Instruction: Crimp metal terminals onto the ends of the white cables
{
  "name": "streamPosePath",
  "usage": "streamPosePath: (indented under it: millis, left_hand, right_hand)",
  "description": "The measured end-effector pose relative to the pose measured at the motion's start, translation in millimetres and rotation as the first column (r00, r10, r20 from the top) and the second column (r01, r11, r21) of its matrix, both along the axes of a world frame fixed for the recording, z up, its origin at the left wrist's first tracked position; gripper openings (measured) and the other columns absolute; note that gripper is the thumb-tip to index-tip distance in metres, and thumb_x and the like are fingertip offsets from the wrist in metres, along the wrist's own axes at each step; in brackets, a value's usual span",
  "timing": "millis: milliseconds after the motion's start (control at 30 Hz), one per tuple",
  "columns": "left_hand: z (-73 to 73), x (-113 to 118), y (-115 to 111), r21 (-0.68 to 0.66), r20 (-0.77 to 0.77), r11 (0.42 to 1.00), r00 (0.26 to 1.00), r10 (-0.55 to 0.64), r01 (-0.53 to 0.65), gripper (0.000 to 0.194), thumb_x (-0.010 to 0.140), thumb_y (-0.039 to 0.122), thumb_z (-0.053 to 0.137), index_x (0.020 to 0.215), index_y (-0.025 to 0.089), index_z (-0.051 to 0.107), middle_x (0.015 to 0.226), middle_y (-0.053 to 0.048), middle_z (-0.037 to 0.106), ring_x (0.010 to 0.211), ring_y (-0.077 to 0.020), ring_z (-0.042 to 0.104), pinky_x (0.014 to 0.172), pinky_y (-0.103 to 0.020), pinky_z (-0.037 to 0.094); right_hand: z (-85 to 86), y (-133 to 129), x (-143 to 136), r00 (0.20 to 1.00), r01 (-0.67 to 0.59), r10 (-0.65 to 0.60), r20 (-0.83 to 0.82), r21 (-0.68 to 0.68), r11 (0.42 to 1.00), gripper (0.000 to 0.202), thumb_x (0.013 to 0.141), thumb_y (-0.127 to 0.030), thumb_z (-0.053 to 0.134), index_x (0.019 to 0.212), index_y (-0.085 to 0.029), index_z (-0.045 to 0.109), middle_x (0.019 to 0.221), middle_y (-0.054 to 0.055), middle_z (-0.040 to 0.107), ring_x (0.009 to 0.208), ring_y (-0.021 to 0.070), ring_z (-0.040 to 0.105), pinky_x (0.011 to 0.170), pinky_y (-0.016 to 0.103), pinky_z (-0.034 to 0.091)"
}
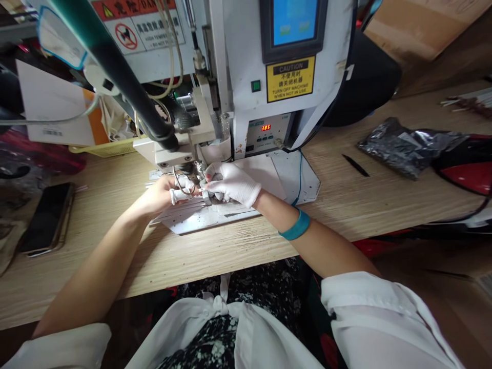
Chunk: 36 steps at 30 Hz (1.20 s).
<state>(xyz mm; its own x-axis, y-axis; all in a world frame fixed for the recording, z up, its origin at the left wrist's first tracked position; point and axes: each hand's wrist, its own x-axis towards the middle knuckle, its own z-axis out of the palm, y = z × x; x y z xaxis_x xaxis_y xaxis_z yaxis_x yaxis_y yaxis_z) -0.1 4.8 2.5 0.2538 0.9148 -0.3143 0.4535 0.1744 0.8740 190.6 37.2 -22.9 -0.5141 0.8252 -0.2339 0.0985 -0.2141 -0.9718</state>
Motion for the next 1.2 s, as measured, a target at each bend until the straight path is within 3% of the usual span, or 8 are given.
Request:
streamPosePath:
  millis: [233,433,600,733,867,967,1067,1200]
  left_hand:
    - [5.0,3,-3,0.117,-0.024,0.993,1.0,0.005,-0.002,0.03,0.058,0.046,0.068,0.057,0.016,0.061,0.061,-0.001,0.061,0.064,-0.015,0.052,0.061,-0.024,0.042]
    - [12.7,2,-20,0.061,-0.199,0.996,0.978,-0.057,0.071,0.034,0.067,0.049,0.062,0.063,0.015,0.064,0.057,0.0,0.057,0.054,-0.0127,0.046,0.051,-0.022,0.036]
    - [13.0,3,-38,0.034,-0.369,0.97,0.905,-0.212,0.242,0.028,0.073,0.037,0.058,0.077,0.015,0.073,0.069,-0.006,0.07,0.06,-0.0179,0.059,0.055,-0.025,0.042]
    - [11.6,-6,-35,0.215,-0.643,0.96,0.766,0.002,0.177,0.03,0.08,0.024,0.047,0.086,0.018,0.076,0.081,-0.011,0.074,0.074,-0.0249,0.066,0.064,-0.029,0.044]
    - [6.0,-14,-23,0.295,-0.796,0.949,0.578,0.181,0.109,0.028,0.083,0.029,0.05,0.082,0.018,0.076,0.07,-0.013,0.071,0.063,-0.028,0.064,0.057,-0.031,0.039]
    - [-1.4,-13,-16,0.331,-0.782,0.928,0.6,0.167,0.173,0.026,0.082,0.028,0.052,0.075,0.018,0.074,0.072,-0.011,0.071,0.064,-0.0242,0.064,0.058,-0.029,0.039]
    - [-8.0,-6,-13,0.346,-0.745,0.91,0.656,0.118,0.23,0.026,0.083,0.023,0.048,0.081,0.017,0.074,0.091,-0.011,0.072,0.076,-0.0227,0.065,0.064,-0.028,0.042]
    - [-13.9,-2,-12,0.317,-0.745,0.926,0.658,0.109,0.205,0.028,0.082,0.018,0.046,0.088,0.016,0.073,0.104,-0.01,0.069,0.081,-0.0219,0.065,0.067,-0.028,0.044]
  right_hand:
    - [2.2,-5,-3,0.998,0.054,-0.057,0.019,0.136,0.989,0.016,0.069,-0.01,0.066,0.074,-0.017,0.052,0.066,-0.005,0.054,0.05,0.0046,0.047,0.04,0.016,0.039]
    - [9.9,2,18,0.993,-0.102,0.101,0.063,0.021,0.995,0.017,0.075,-0.017,0.067,0.084,-0.017,0.053,0.06,-0.004,0.055,0.044,0.007,0.048,0.034,0.017,0.033]
    - [15.1,17,38,0.971,0.036,-0.087,0.225,0.221,0.975,0.011,0.078,-0.021,0.064,0.086,-0.016,0.06,0.059,-0.002,0.058,0.045,0.0091,0.05,0.038,0.02,0.032]
    - [10.5,21,37,0.903,-0.113,-0.086,0.421,0.426,0.898,0.008,0.075,-0.019,0.064,0.081,-0.016,0.069,0.073,0.002,0.068,0.068,0.0157,0.061,0.058,0.025,0.043]
    - [-0.6,22,28,0.828,-0.262,-0.097,0.553,0.534,0.804,0.013,0.076,-0.016,0.063,0.079,-0.02,0.074,0.083,0.001,0.073,0.082,0.0183,0.064,0.073,0.028,0.044]
    - [-8.1,23,20,0.759,-0.333,-0.126,0.639,0.548,0.767,0.009,0.077,-0.019,0.066,0.078,-0.02,0.074,0.082,0.003,0.072,0.078,0.0193,0.062,0.07,0.029,0.041]
    - [-10.6,24,15,0.713,-0.376,-0.129,0.689,0.531,0.759,0.008,0.079,-0.019,0.065,0.078,-0.019,0.073,0.083,0.005,0.071,0.077,0.0195,0.06,0.068,0.029,0.039]
    - [-4.9,19,14,0.782,-0.265,-0.155,0.604,0.547,0.794,0.008,0.08,-0.015,0.062,0.078,-0.018,0.069,0.083,0.004,0.07,0.078,0.0182,0.061,0.068,0.028,0.041]
